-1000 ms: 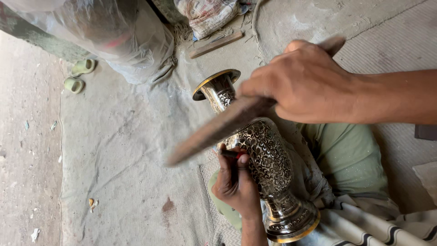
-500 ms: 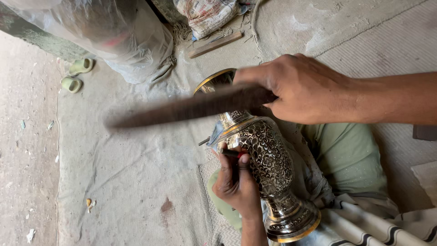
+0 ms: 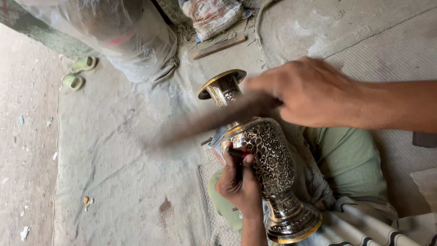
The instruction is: The person sits on the ground with an ornate brass vase held against their body. They hold a small chisel against the vase's engraved surface with one hand and repeatedly strike the chisel with a wooden mallet held in the other hand, repositioning the chisel around the pattern to chase the decoration.
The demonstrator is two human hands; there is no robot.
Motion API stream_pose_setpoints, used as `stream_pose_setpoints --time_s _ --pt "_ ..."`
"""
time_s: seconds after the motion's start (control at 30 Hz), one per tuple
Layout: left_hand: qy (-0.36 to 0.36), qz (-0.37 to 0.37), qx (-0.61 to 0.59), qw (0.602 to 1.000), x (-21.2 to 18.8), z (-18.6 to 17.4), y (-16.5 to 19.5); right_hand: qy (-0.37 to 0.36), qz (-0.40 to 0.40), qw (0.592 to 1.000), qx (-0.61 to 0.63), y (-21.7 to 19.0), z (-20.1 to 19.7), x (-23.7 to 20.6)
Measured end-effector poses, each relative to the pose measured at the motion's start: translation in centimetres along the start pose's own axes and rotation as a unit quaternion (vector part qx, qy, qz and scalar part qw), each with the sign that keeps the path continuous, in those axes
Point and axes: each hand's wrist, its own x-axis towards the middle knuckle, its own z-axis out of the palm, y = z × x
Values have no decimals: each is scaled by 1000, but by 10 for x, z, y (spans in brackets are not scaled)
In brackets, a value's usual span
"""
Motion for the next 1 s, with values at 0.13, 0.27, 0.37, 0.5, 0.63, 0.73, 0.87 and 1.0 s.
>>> stream_pose_setpoints --time_s 0.13,0.27,0.37,0.5,0.63,0.73,0.87,1.0 --pt "-12 31 -13 999 1 0 0 17 -43 995 -83 1 2 -8" --pt "-12 77 21 997 2 3 0 -53 19 969 -242 -1 -7 -10" --pt "-10 41 -11 999 3 4 0 6 33 988 -154 -6 -15 -8" --pt "-24 60 8 998 3 3 2 57 -35 985 -159 -5 -13 -18" --pt "13 -106 -147 983 12 -4 5 -138 150 952 -229 29 4 -43" --pt "-40 -85 -104 990 20 -8 7 14 100 990 -102 60 34 -58" --pt "-177 16 16 984 30 -10 9 35 127 990 48 76 85 -83" --pt "-203 30 28 978 34 -11 9 -44 117 990 -62 90 93 -82"
